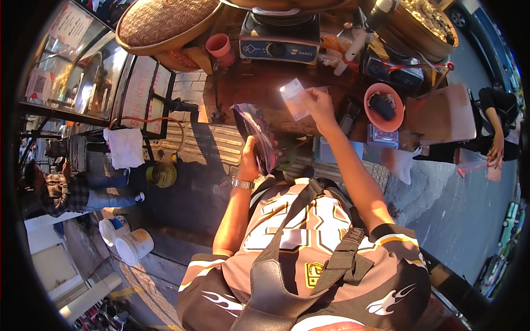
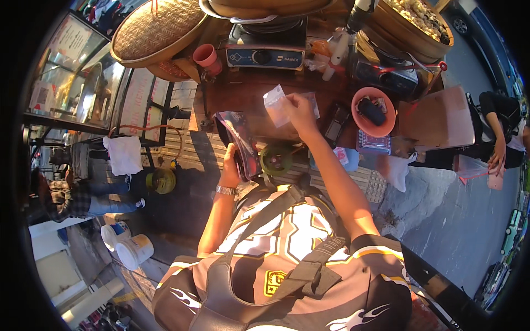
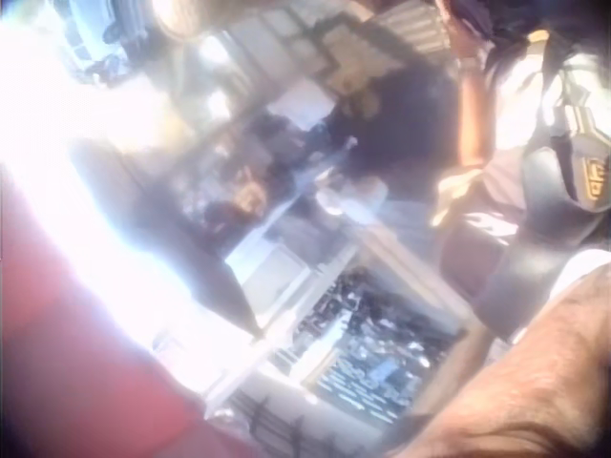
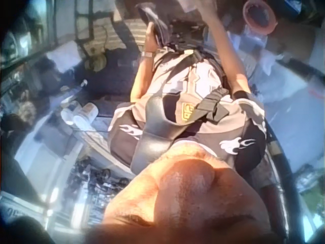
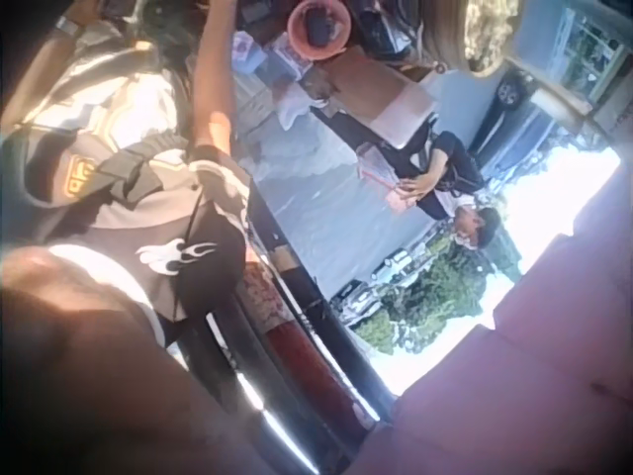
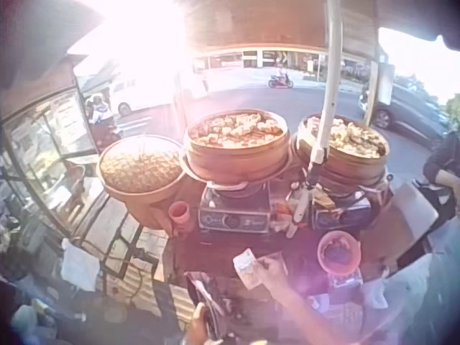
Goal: The person prepares a food container by hand, uses tongs to transfer food items from a steamer into the container, and puts a packet inside. The person closes the lid, places the container in a plastic bag, and hands it to a customer before taking payment from a wallet.
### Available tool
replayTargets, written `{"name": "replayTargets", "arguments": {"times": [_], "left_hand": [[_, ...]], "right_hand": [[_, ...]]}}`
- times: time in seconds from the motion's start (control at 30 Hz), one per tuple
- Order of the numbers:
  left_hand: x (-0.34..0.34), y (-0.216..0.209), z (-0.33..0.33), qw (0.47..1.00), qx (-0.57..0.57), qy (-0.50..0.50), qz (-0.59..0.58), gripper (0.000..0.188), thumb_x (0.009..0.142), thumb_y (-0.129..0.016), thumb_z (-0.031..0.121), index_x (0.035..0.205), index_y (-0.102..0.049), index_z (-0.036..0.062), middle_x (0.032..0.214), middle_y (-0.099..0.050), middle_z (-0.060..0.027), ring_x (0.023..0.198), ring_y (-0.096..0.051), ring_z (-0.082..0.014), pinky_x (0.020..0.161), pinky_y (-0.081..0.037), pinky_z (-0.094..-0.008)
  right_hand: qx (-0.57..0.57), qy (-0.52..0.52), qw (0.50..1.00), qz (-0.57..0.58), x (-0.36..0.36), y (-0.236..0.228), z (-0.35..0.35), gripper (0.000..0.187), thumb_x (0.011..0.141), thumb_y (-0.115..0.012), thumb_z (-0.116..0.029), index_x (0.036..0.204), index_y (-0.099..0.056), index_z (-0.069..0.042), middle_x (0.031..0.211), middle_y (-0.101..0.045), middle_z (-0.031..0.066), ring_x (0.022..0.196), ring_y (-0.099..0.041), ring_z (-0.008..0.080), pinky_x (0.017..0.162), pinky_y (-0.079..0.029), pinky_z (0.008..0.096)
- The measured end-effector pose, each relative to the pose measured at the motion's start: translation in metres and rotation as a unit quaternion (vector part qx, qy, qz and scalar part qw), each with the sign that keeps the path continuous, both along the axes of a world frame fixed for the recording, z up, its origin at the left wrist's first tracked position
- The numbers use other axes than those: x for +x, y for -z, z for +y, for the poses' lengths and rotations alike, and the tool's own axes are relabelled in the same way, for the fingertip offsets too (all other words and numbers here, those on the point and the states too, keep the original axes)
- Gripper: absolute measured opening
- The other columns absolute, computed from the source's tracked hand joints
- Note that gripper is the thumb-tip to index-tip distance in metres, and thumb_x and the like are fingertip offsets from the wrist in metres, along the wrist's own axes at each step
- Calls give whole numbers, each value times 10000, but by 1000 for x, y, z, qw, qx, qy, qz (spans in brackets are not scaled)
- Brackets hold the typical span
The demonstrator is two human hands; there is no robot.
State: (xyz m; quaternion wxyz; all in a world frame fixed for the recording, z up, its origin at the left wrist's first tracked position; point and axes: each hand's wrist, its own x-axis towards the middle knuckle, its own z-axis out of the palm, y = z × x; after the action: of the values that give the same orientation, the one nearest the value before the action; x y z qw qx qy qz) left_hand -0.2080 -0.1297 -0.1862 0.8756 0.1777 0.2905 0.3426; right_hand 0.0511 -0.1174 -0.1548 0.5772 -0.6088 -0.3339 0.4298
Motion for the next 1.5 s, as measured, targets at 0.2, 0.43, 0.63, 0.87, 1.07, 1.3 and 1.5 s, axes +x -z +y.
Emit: {"name": "replayTargets", "arguments": {"times": [0.2,0.43,0.63,0.87,1.07,1.3,1.5], "left_hand": [[-28,39,4,932,234,-61,268,474,1029,-539,291,1384,-449,-9,1258,-587,-116,1119,-588,-195,951,-496,-327],[-11,-18,4,935,280,-47,214,564,980,-607,139,1450,-325,6,1226,-577,-109,1105,-578,-169,935,-497,-309],[-39,37,5,998,38,29,39,501,942,-650,83,1381,-415,23,1234,-592,-122,1106,-625,-164,918,-544,-312],[-25,23,-5,995,36,47,75,259,936,-627,41,1194,-616,35,1174,-635,-66,1074,-655,-152,825,-577,-311],[-21,49,-11,871,362,104,315,300,937,-574,1,1235,-607,14,1202,-670,-126,1053,-658,-179,923,-518,-317],[-20,18,-18,963,187,-22,190,258,936,-658,194,1141,-630,41,1032,-695,-90,892,-700,-232,789,-576,-338],[-20,-17,-13,996,-80,27,41,181,934,-629,184,1078,-663,80,1030,-682,-69,929,-694,-210,773,-589,-344]], "right_hand": [[65,22,938,-339,-42,-28,-3,173,874,-691,-153,1021,-687,-61,1035,-615,137,1005,-618,299,888,-497,395],[191,-169,925,-281,-91,-56,-34,183,831,-717,-132,988,-668,-53,1013,-609,126,993,-624,275,870,-495,401],[128,-206,956,-165,-73,-21,-31,225,798,-590,13,1022,-604,1,899,-602,110,881,-606,213,815,-484,322],[94,-194,964,-157,-66,-34,-46,123,852,-588,-51,947,-614,23,860,-616,125,830,-608,199,775,-494,332],[6,-171,948,-268,-73,-41,-49,195,868,-653,-166,918,-606,16,862,-621,169,792,-614,279,721,-487,389],[184,-147,946,-223,-66,-49,-51,252,831,-616,3,1079,-579,-22,1030,-601,135,994,-598,261,913,-469,356],[181,-211,941,-192,-58,-45,-57,418,772,-529,112,1135,-654,-56,1086,-555,106,1015,-585,220,928,-455,318]]}}
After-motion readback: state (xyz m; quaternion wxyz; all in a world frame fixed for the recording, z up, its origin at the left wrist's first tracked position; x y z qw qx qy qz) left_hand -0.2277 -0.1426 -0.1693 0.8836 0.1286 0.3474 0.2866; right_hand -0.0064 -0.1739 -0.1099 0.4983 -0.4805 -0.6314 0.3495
